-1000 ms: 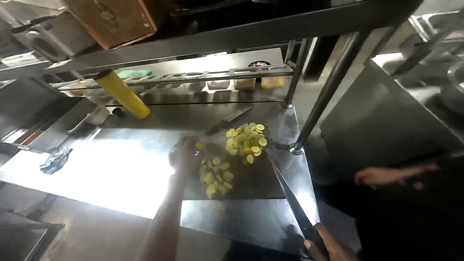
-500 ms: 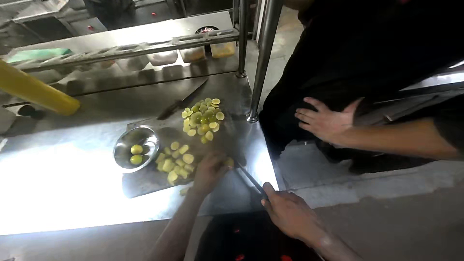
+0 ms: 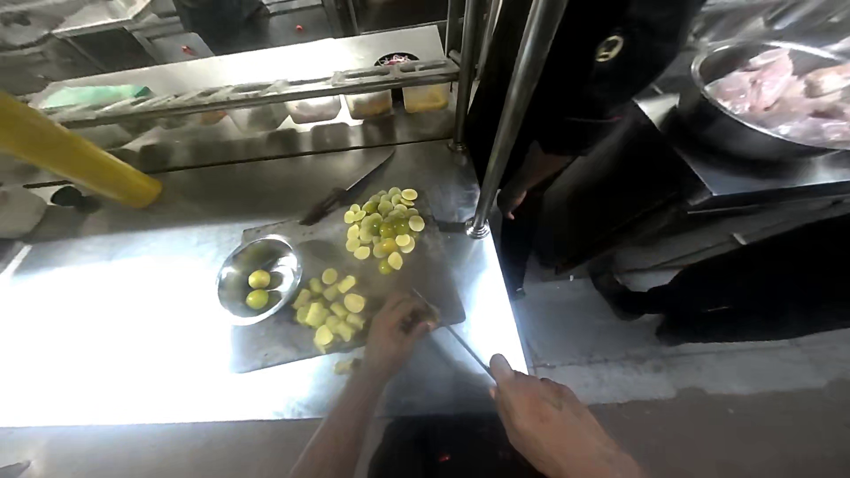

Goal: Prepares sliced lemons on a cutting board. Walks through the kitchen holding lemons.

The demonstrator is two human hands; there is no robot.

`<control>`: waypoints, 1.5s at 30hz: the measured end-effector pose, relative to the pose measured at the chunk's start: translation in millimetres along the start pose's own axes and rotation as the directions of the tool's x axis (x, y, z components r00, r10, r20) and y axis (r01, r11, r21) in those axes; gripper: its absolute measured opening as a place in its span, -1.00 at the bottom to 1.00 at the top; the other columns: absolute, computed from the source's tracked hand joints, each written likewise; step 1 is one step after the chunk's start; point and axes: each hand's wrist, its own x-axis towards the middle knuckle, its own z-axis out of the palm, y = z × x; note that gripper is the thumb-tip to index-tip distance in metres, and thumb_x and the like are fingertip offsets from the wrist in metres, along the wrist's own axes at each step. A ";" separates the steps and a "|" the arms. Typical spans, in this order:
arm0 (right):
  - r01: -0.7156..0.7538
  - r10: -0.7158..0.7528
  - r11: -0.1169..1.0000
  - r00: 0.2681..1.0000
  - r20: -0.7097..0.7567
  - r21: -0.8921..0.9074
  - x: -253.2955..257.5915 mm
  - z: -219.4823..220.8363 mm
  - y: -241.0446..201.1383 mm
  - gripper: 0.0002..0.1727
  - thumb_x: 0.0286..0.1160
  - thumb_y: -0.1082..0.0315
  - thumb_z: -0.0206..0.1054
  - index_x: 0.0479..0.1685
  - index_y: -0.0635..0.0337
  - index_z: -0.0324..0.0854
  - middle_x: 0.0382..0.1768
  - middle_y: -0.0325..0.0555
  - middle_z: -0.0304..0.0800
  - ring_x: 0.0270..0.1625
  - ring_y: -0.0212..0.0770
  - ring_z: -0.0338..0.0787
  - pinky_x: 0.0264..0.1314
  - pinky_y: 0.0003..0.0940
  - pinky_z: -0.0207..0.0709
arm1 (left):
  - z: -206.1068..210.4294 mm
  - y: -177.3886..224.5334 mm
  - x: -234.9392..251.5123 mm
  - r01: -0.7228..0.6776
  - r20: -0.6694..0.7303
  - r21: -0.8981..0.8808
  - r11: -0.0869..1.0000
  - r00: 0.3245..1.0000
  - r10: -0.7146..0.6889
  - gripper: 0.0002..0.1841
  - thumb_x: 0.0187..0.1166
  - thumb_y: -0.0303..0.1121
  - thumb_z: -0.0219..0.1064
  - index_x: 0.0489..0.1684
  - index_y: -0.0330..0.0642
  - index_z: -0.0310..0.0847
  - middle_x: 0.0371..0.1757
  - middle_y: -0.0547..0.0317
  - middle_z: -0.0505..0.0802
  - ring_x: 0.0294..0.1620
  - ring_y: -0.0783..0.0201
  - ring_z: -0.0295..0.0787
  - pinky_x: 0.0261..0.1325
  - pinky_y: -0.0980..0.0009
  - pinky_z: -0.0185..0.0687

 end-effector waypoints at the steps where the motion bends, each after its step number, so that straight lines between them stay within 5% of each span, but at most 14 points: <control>1: 0.001 -0.001 1.000 1.000 0.010 0.011 8.9 -4.0 -5.6 -0.63 0.83 0.09 -0.03 0.37 0.11 0.36 -0.21 0.13 0.80 -0.10 0.24 0.89 -0.10 0.16 0.70 | 0.3 -1.0 -0.2 -0.001 -0.013 0.007 1.000 1.000 0.001 -0.76 0.43 -0.18 0.57 -0.10 -0.09 0.83 0.01 0.20 0.83 -0.12 0.43 0.81 -0.03 0.45 0.84; 8: 0.017 -0.019 0.998 0.999 0.039 0.052 50.6 -28.1 -35.9 -0.59 0.87 0.14 -0.09 0.52 0.11 0.23 -0.09 0.16 0.79 0.02 0.24 0.87 0.02 0.17 0.70 | 2.6 -4.9 -0.8 -0.070 -0.057 0.052 0.996 0.996 0.073 -0.76 0.41 -0.19 0.57 -0.13 -0.12 0.84 -0.04 0.19 0.84 -0.19 0.45 0.81 -0.08 0.48 0.84; 16: -0.105 0.098 0.994 0.974 0.204 0.025 -26.6 6.6 16.2 -0.58 0.81 0.10 0.04 0.44 0.16 0.33 -0.16 0.25 0.82 0.00 0.35 0.87 -0.01 0.26 0.68 | 3.8 -2.1 -3.6 -0.087 -0.074 -0.002 0.996 0.993 0.087 -0.80 0.48 -0.18 0.51 -0.08 -0.01 0.81 -0.01 0.30 0.82 -0.18 0.49 0.79 -0.15 0.51 0.83; 19: -0.083 0.067 0.994 0.978 0.200 0.076 -33.6 6.9 26.9 -0.55 0.81 0.05 0.05 0.43 0.16 0.36 -0.16 0.26 0.82 0.00 0.36 0.86 -0.01 0.29 0.67 | 4.3 -0.1 -5.7 0.017 -0.083 -0.023 1.000 0.996 -0.018 -0.72 0.56 -0.22 0.33 0.15 -0.07 0.69 0.06 0.27 0.86 -0.19 0.43 0.82 -0.12 0.40 0.83; 22: -0.026 -0.003 0.985 0.986 0.168 0.171 -37.7 8.2 40.7 -0.53 0.78 -0.01 0.09 0.41 0.14 0.39 -0.21 0.24 0.79 -0.06 0.35 0.84 -0.04 0.31 0.65 | 8.2 -3.5 -8.3 0.009 -0.124 -0.036 0.999 0.992 -0.014 -0.71 0.56 -0.33 0.16 0.10 -0.13 0.73 0.18 0.19 0.85 0.04 0.34 0.82 0.04 0.30 0.81; 28: 0.011 -0.012 0.987 1.000 0.006 0.163 -26.6 12.3 28.7 -0.58 0.79 -0.02 0.04 0.32 0.10 0.39 -0.31 0.12 0.77 -0.15 0.25 0.86 -0.11 0.19 0.67 | 10.3 -3.8 -8.9 -0.098 -0.176 0.011 0.995 0.979 0.098 -0.79 0.61 -0.20 0.38 -0.01 -0.07 0.79 0.02 0.23 0.80 -0.15 0.45 0.77 -0.08 0.47 0.81; 35: 0.050 -0.050 0.999 0.998 -0.038 0.011 -10.4 3.6 8.9 -0.64 0.80 0.05 -0.03 0.28 0.10 0.40 -0.31 0.09 0.77 -0.16 0.23 0.87 -0.16 0.15 0.68 | 1.4 -9.8 -7.5 -0.123 -0.108 0.020 0.992 0.986 0.124 -0.87 0.58 -0.25 0.41 -0.07 -0.02 0.79 0.07 0.25 0.75 -0.05 0.45 0.75 -0.02 0.48 0.80; 40: 0.035 -0.033 0.997 0.999 0.023 -0.073 -7.8 -9.0 1.5 -0.63 0.83 0.06 -0.04 0.33 0.12 0.35 -0.27 0.13 0.77 -0.14 0.27 0.87 -0.16 0.16 0.69 | 1.0 -9.8 -6.5 -0.167 -0.111 0.025 0.986 0.979 0.168 -0.87 0.62 -0.29 0.37 -0.04 -0.02 0.80 0.06 0.26 0.75 0.00 0.46 0.74 0.05 0.50 0.78; 45: 0.069 -0.071 0.997 0.996 0.056 0.046 32.0 -27.4 -28.1 -0.62 0.85 0.13 -0.05 0.42 0.15 0.33 -0.14 0.16 0.79 0.00 0.25 0.86 0.02 0.19 0.68 | 1.7 -11.8 -6.7 -0.207 -0.129 0.106 0.972 0.967 0.220 -0.86 0.59 -0.33 0.37 -0.07 -0.10 0.80 0.03 0.19 0.78 0.00 0.44 0.76 0.08 0.51 0.77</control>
